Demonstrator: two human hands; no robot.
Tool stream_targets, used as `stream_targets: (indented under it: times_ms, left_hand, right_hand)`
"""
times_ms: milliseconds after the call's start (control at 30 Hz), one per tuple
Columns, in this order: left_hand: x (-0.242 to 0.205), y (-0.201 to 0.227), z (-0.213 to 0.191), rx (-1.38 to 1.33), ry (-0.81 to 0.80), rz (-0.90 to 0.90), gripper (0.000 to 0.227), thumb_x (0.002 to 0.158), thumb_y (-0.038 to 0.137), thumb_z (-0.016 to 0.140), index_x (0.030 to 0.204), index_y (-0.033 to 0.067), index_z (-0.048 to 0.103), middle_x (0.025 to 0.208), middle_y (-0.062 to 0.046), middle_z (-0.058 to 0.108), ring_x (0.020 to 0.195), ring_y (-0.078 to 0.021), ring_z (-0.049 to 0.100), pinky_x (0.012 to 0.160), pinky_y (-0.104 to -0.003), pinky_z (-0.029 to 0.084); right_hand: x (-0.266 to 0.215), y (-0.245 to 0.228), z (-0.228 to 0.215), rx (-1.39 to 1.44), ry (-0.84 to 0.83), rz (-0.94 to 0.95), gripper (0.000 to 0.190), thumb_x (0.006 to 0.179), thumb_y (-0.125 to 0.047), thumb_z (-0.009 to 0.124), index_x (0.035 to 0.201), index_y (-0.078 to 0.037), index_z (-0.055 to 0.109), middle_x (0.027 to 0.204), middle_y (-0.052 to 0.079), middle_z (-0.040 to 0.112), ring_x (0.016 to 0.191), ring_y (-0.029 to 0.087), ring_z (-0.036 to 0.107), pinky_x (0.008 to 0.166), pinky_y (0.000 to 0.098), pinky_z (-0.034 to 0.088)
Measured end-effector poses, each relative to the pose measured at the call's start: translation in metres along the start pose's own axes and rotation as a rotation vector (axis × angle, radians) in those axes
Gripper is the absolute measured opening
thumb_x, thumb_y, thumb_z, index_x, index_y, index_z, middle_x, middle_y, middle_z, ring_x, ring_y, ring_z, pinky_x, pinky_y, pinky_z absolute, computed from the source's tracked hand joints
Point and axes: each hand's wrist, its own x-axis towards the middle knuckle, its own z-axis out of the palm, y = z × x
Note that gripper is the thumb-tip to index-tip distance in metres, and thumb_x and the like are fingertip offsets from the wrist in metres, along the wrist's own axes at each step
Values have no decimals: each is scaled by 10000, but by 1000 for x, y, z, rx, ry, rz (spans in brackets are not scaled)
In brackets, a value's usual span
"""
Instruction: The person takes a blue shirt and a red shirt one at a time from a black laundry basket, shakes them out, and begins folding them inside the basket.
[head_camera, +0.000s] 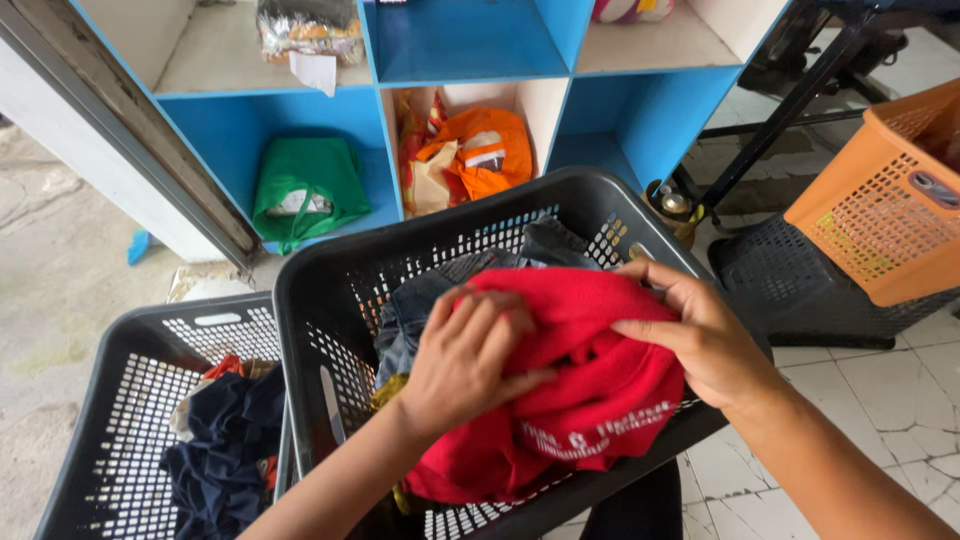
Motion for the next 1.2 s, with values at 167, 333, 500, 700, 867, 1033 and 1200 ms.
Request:
stream_targets:
  times_ms: [167,333,500,700,867,1033,1200]
  left_hand:
    - [9,-20,0,-306,-249,-591,224,942,195,676,1110,51,706,928,-130,715,821,-296,685,854,-381,539]
    - [12,-26,1,-1559,-145,-1153,271,1044,180,562,1139,-41,688,1041,-107,755,902,-172,712,835,-302,577]
    - [18,-34,2,-1712,-38,-1343,273,1022,191,540,1138,-13,681,1024,-113,758,886,-191,729,843,-333,595]
    - [31,-34,-7,-1720,-70,-1290,298,1039,232,542,1167,-11,660,1065,-124,748,926,-190,729,868,-345,602]
    - [36,-38,-26,-1764,-97,-1384,343,991,282,572,1175,7,662,1052,-128,747,910,-207,725,839,-363,600]
    - [18,-68,-17,-1415,-69,-1260,337,969,246,683,1188,-11,679,1068,-94,729,916,-139,701,820,-306,554]
    - [11,-79,-19,18,273,-354,344,1011,340,731,1139,54,589,1018,-134,660,974,-271,632,866,-360,510]
  right_hand:
    - [11,-10,-8,-264,83,-118,414,809,81,721,1212,29,641,1060,169,762,950,220,727,840,326,586]
    - [17,-23,8,-1358,192,-824,498,762,-117,815,1221,-47,634,1205,111,711,1136,314,674,957,410,518]
    - [-8,-16,38,-1267,198,-947,571,809,-281,837,1262,-53,575,1263,122,653,1200,306,613,1022,452,458]
    - [-11,7,65,-1583,84,-886,696,723,-375,857,1282,-78,569,1272,132,596,1143,312,577,967,458,479]
    - [5,0,65,-1365,74,-922,631,680,-91,810,1263,-26,576,1368,184,545,1199,346,572,992,445,494]
    - [6,3,60,-1127,53,-858,247,814,17,665,1054,-21,625,1283,106,627,1150,245,636,968,374,511]
    - [14,-15,36,-228,-22,-328,177,1084,-125,516,1056,-19,655,954,93,662,875,162,605,804,319,485]
